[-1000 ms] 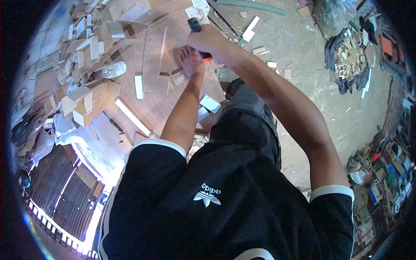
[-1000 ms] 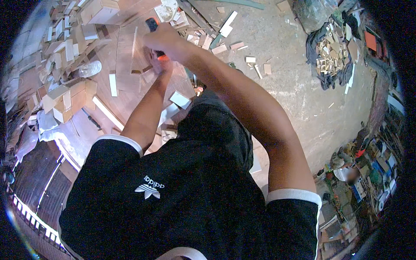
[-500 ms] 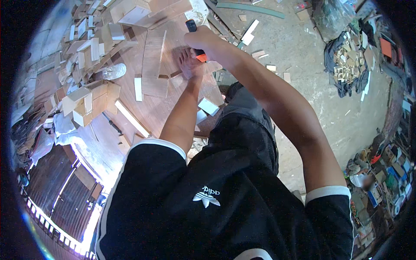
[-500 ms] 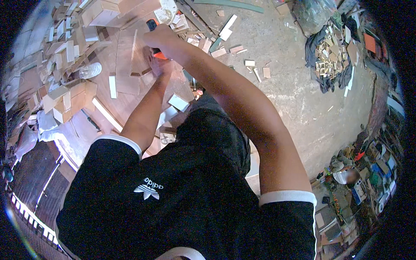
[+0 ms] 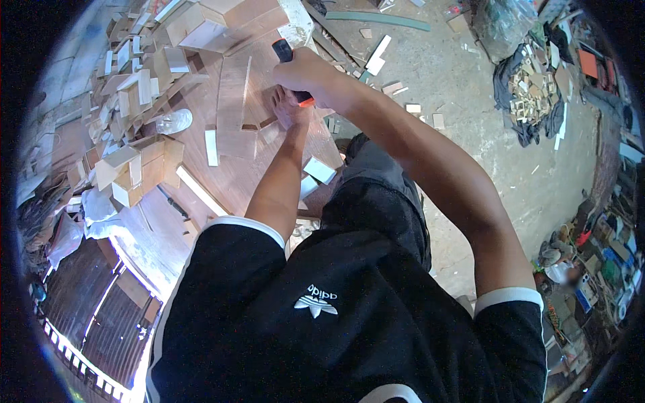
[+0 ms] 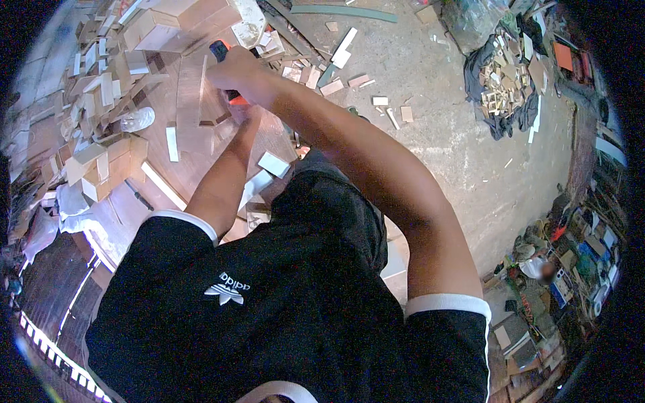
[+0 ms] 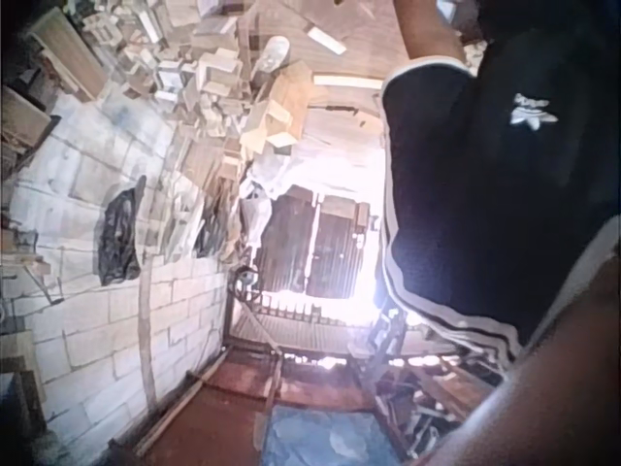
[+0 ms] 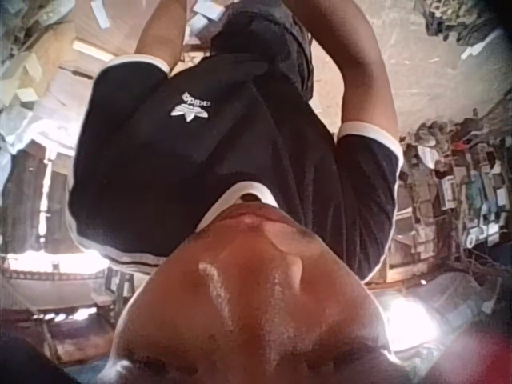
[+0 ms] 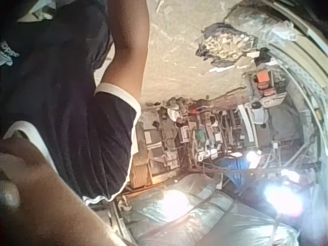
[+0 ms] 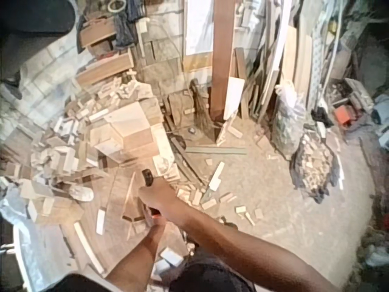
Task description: Manually sawing pieces of wood in a workshop.
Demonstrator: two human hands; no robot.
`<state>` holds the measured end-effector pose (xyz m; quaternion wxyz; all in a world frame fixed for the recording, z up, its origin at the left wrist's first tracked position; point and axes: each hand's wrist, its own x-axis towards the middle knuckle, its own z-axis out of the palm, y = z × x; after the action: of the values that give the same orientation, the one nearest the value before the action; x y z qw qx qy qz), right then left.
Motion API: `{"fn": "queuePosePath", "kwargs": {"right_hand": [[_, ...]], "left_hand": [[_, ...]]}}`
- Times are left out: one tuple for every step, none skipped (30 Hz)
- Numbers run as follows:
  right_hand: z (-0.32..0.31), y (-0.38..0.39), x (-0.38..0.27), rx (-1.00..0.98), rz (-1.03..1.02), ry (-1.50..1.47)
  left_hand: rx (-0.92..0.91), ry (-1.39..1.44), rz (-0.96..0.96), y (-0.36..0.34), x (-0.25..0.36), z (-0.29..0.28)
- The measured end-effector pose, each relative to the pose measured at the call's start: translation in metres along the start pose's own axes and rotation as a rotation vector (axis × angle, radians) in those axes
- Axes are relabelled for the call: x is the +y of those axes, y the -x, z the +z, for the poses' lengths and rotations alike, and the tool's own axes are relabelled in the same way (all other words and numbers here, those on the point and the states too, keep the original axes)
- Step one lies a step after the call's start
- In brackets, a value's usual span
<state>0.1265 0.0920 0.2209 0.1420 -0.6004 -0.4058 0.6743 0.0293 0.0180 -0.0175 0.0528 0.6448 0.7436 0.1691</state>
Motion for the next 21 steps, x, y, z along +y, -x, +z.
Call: {"fn": "queuePosePath", "kwargs": {"right_hand": [[-0.001, 0.004, 0.002, -0.047, -0.035, -0.096], [0.0, 0.006, 0.003, -0.097, -0.07, -0.192], [0.002, 0.005, 0.009, -0.095, -0.069, -0.193], [0.003, 0.0, 0.021, 0.022, -0.115, -0.067], [0.005, -0.006, 0.032, 0.137, -0.161, 0.059], [0.001, -0.016, 0.037, 0.144, -0.168, 0.06], [0.001, -0.023, 0.039, 0.152, -0.123, 0.003], [0.0, -0.029, 0.042, 0.161, -0.078, -0.054], [0.003, -0.026, 0.037, 0.162, -0.037, -0.099], [-0.004, -0.023, 0.035, 0.164, -0.026, -0.097], [-0.013, -0.019, 0.033, 0.104, -0.034, -0.135], [-0.018, -0.016, 0.03, 0.043, -0.047, -0.174], [0.033, 0.006, 0.005, -0.073, -0.091, -0.191], [0.023, -0.01, 0.025, -0.029, -0.079, -0.189], [0.004, -0.036, 0.054, 0.075, -0.104, -0.171], [-0.005, -0.05, 0.068, 0.14, -0.131, -0.151], [0.0, -0.052, 0.066, 0.119, -0.134, -0.149], [0.005, -0.049, 0.063, 0.101, -0.113, -0.147], [0.005, -0.047, 0.058, 0.087, -0.091, -0.14], [0.002, -0.048, 0.05, 0.082, -0.087, -0.139], [-0.007, -0.044, 0.041, 0.078, -0.049, -0.129]], "left_hand": [[0.011, 0.006, 0.001, 0.004, -0.002, 0.001], [0.022, 0.011, 0.0, 0.008, -0.005, 0.002], [0.033, 0.018, 0.005, 0.011, -0.006, 0.001], [0.046, 0.025, 0.011, 0.011, -0.005, 0.001], [0.06, 0.032, 0.016, 0.012, -0.005, 0.001], [0.079, 0.041, 0.026, 0.006, -0.001, 0.003], [0.093, 0.048, 0.033, 0.005, 0.0, 0.002], [0.107, 0.055, 0.04, 0.003, 0.002, 0.002], [0.099, 0.046, 0.028, 0.005, -0.003, 0.0], [-0.027, 0.025, -0.044, -0.001, 0.008, -0.006], [-0.154, 0.007, -0.112, -0.007, 0.023, -0.014], [-0.277, -0.015, -0.178, -0.01, 0.03, -0.018], [0.095, -0.321, 0.07, 0.018, -0.076, 0.009], [0.084, -0.282, 0.093, 0.016, -0.052, 0.018], [0.01, -0.196, 0.064, 0.004, -0.011, 0.017], [-0.064, -0.142, 0.012, -0.002, 0.009, 0.012], [-0.059, -0.155, -0.003, -0.002, 0.001, 0.011], [0.013, -0.105, 0.028, 0.002, -0.008, 0.011], [0.085, -0.049, 0.058, 0.003, -0.01, 0.009], [0.083, -0.052, 0.053, 0.0, -0.011, 0.01], [-0.003, -0.007, -0.002, -0.004, 0.0, 0.002]]}}
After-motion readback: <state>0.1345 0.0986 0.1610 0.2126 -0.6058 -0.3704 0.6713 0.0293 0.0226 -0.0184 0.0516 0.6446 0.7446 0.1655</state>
